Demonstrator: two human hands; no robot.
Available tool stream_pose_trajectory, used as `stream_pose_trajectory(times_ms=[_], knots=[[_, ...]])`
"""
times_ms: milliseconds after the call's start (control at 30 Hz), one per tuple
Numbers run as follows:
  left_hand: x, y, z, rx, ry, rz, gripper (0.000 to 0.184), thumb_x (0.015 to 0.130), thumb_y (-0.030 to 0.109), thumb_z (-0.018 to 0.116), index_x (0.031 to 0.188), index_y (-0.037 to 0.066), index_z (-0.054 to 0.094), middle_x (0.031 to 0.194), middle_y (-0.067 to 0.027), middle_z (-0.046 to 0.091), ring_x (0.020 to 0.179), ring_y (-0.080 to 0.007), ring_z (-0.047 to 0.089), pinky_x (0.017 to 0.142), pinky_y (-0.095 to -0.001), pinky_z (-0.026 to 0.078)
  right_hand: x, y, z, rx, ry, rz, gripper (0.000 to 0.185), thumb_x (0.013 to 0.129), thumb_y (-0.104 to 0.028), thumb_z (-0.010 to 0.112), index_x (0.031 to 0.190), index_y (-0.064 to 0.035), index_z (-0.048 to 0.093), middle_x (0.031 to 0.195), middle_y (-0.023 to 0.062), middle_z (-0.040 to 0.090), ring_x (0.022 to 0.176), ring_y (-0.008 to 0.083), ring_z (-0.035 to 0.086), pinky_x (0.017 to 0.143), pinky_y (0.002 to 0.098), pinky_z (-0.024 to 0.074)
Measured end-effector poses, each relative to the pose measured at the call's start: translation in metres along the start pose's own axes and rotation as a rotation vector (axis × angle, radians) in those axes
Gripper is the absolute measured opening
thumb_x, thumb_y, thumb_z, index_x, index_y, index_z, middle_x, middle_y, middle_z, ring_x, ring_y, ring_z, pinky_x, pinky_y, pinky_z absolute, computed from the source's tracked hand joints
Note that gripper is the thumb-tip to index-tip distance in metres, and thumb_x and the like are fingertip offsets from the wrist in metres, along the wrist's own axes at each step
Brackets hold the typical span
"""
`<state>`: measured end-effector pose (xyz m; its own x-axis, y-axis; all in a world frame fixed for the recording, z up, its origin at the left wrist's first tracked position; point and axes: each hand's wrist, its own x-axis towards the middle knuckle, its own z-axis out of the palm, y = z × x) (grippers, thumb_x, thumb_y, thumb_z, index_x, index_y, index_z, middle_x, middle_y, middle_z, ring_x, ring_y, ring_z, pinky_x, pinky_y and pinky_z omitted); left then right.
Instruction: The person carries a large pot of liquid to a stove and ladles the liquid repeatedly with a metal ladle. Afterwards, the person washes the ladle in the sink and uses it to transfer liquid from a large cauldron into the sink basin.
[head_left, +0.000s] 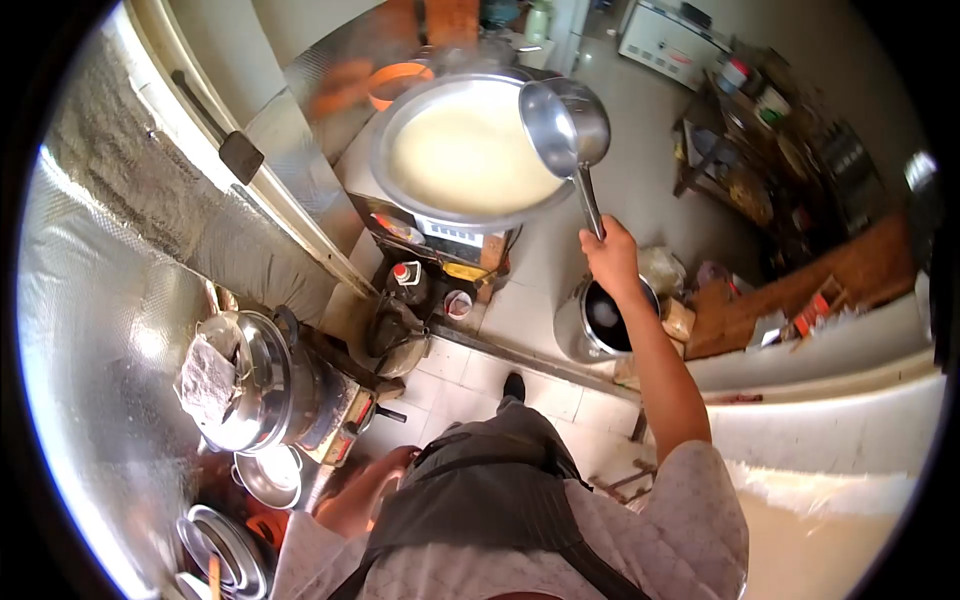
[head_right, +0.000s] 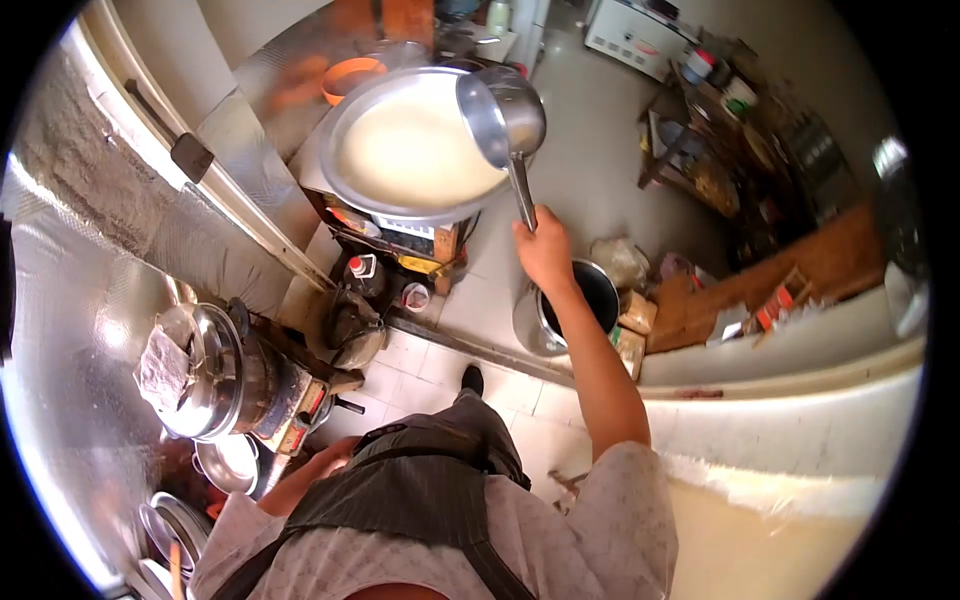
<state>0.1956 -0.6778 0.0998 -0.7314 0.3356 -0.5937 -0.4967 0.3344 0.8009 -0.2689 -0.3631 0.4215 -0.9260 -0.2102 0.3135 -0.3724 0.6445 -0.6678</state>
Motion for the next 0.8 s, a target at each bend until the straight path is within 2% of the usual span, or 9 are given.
stream_pose_trajectory(times_ms=[67, 100, 200, 300, 500, 600, 667, 700, 800], knots=[[0.022, -0.029, 0.033, 0.065, 0.176, -0.165, 0.031, 0.083, 0.012, 0.057, 0.112, 0.005, 0.064, 0.106, -0.0139, 0.067, 0.095, -0.0211, 0.061, 0.084, -0.035, 0.047, 0.054, 0.005, 0.008, -0.186, -0.023, -0.066, 0.018, 0.084, -0.014, 0.063, 0.083, -0.0004, 0.051, 0.072, 0.0139, 0.062, 0.059, 0.025, 0.061, 0.051, 0.038, 0.0484], [0.029, -0.021, 0.044, -0.182, 0.306, -0.242, 0.035, 0.079, 0.014, 0.06, 0.113, 0.004, 0.063, 0.108, -0.0151, 0.066, 0.097, -0.0226, 0.061, 0.085, -0.0354, 0.047, 0.076, 0.005, 0.01, -0.381, -0.02, -0.115, 0.016, 0.083, -0.013, 0.062, 0.084, 0.0004, 0.053, 0.077, 0.0178, 0.064, 0.067, 0.031, 0.064, 0.058, 0.0423, 0.0511], [0.019, 0.009, 0.067, 0.023, 0.429, -0.169, 0.038, 0.078, 0.018, 0.062, 0.113, 0.003, 0.061, 0.106, -0.0165, 0.066, 0.098, -0.026, 0.062, 0.085, -0.0357, 0.047, 0.129, 0.021, 0.021, -0.502, -0.182, -0.109, 0.014, 0.081, -0.011, 0.06, 0.088, 0.0012, 0.056, 0.086, 0.0231, 0.064, 0.081, 0.0393, 0.064, 0.071, 0.0472, 0.0515], [0.01, 0.067, 0.089, -0.206, 0.536, -0.341, 0.039, 0.078, 0.023, 0.063, 0.113, 0.004, 0.061, 0.104, -0.0203, 0.065, 0.1, -0.0327, 0.062, 0.084, -0.0392, 0.047, 0.159, 0.036, 0.035, -0.593, -0.258, -0.132, 0.013, 0.08, -0.005, 0.056, 0.09, 0.0027, 0.057, 0.087, 0.0225, 0.064, 0.082, 0.0387, 0.065, 0.072, 0.0447, 0.0532], [0.029, 0.024, 0.127, -0.015, 0.558, -0.246, 0.035, 0.083, 0.023, 0.057, 0.112, 0.002, 0.061, 0.107, -0.0195, 0.065, 0.096, -0.0287, 0.062, 0.085, -0.0391, 0.047, 0.167, 0.054, 0.049, -0.62, -0.423, -0.09, 0.016, 0.076, -0.002, 0.055, 0.09, 0.0051, 0.059, 0.085, 0.0244, 0.064, 0.083, 0.039, 0.065, 0.07, 0.0451, 0.0536], [0.014, 0.032, 0.133, -0.046, 0.545, -0.242, 0.035, 0.083, 0.023, 0.058, 0.111, 0.002, 0.061, 0.106, -0.0201, 0.065, 0.097, -0.0298, 0.062, 0.085, -0.0394, 0.046, 0.164, 0.068, 0.061, -0.528, -0.423, -0.104, 0.013, 0.078, -0.007, 0.058, 0.084, 0.005, 0.059, 0.077, 0.0196, 0.064, 0.068, 0.0324, 0.066, 0.061, 0.0436, 0.0527], [0.006, 0.037, 0.131, -0.053, 0.527, -0.262, 0.035, 0.082, 0.024, 0.058, 0.11, 0.002, 0.061, 0.106, -0.0205, 0.065, 0.097, -0.0305, 0.062, 0.085, -0.0396, 0.046, 0.16, 0.039, 0.053, -0.081, -0.65, 0.444, 0.017, 0.082, -0.013, 0.061, 0.076, 0.0028, 0.057, 0.066, 0.0127, 0.06, 0.052, 0.0217, 0.057, 0.049, 0.0377, 0.0477], [0.002, 0.037, 0.13, -0.05, 0.518, -0.272, 0.035, 0.082, 0.024, 0.058, 0.109, 0.002, 0.062, 0.105, -0.0206, 0.065, 0.097, -0.0309, 0.062, 0.085, -0.0397, 0.046, 0.159, 0.042, 0.057, 0.158, -0.682, 0.55, 0.021, 0.085, -0.015, 0.061, 0.072, -0.0004, 0.055, 0.059, 0.0058, 0.052, 0.044, 0.0134, 0.045, 0.041, 0.0288, 0.0387], [-0.002, 0.039, 0.119, -0.044, 0.503, -0.278, 0.035, 0.081, 0.024, 0.059, 0.108, 0.001, 0.062, 0.105, -0.0212, 0.065, 0.097, -0.032, 0.062, 0.085, -0.04, 0.046, 0.158, 0.04, 0.054, 0.495, -0.744, 0.791, 0.021, 0.087, -0.013, 0.059, 0.071, -0.0023, 0.053, 0.06, 0.0042, 0.051, 0.044, 0.0105, 0.043, 0.039, 0.0238, 0.0343]])
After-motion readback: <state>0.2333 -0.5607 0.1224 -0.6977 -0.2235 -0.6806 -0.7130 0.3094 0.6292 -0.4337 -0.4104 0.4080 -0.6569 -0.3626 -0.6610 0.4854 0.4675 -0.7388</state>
